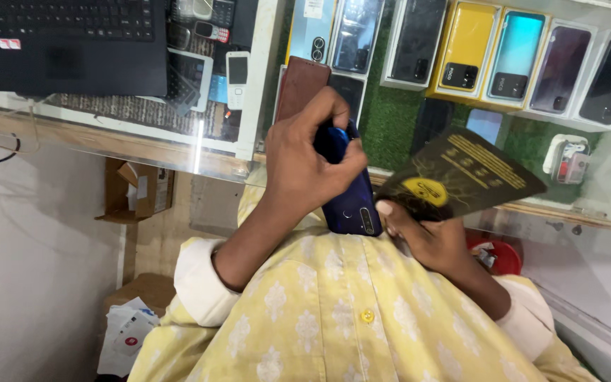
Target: The person holds a blue smartphone and a screen protector package, then uses a heat gun to warm the phone's back cover. They proceed to pry open the back cover, separating it from the main body to expose the internal components.
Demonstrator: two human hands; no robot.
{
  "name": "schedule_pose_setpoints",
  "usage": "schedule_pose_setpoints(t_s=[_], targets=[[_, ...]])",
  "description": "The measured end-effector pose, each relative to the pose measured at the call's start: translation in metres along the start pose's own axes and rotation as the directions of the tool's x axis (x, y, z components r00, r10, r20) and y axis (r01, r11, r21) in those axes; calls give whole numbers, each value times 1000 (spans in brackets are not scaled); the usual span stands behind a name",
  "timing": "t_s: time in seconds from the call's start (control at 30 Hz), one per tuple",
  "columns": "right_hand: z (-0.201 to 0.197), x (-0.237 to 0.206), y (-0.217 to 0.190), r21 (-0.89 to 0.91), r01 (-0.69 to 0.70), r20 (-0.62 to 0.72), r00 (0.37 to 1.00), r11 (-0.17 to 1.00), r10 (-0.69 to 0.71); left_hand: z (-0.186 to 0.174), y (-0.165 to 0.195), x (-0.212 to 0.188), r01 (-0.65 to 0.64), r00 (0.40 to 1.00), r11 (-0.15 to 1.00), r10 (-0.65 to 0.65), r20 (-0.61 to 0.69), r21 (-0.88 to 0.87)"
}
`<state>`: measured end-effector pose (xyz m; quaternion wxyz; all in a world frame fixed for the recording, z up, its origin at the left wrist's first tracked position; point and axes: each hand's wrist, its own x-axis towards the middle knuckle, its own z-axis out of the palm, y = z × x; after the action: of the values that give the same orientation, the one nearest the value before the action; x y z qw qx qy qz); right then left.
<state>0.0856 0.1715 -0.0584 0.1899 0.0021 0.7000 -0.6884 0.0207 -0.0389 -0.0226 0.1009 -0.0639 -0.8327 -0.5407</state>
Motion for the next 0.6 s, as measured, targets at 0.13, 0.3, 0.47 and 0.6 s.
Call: schedule_pose_setpoints(t_s=[0.13, 0.3, 0.47, 0.6], targets=[[-2, 2, 4, -19, 29, 22, 999, 999, -29, 3, 1, -2, -43, 999, 997, 43, 4, 70], [-6, 0, 8, -56, -56, 33, 998, 997, 58, 1, -4, -3, 2, 1000, 1000, -2, -26, 2], [-9, -1, 8, -144, -62, 58, 996, 988, 71, 1, -9, -5, 63, 998, 998, -63, -10, -7], [-12, -4, 6, -252, -82, 82, 991, 964, 106, 4, -10, -7, 52, 999, 999, -52, 4, 3]])
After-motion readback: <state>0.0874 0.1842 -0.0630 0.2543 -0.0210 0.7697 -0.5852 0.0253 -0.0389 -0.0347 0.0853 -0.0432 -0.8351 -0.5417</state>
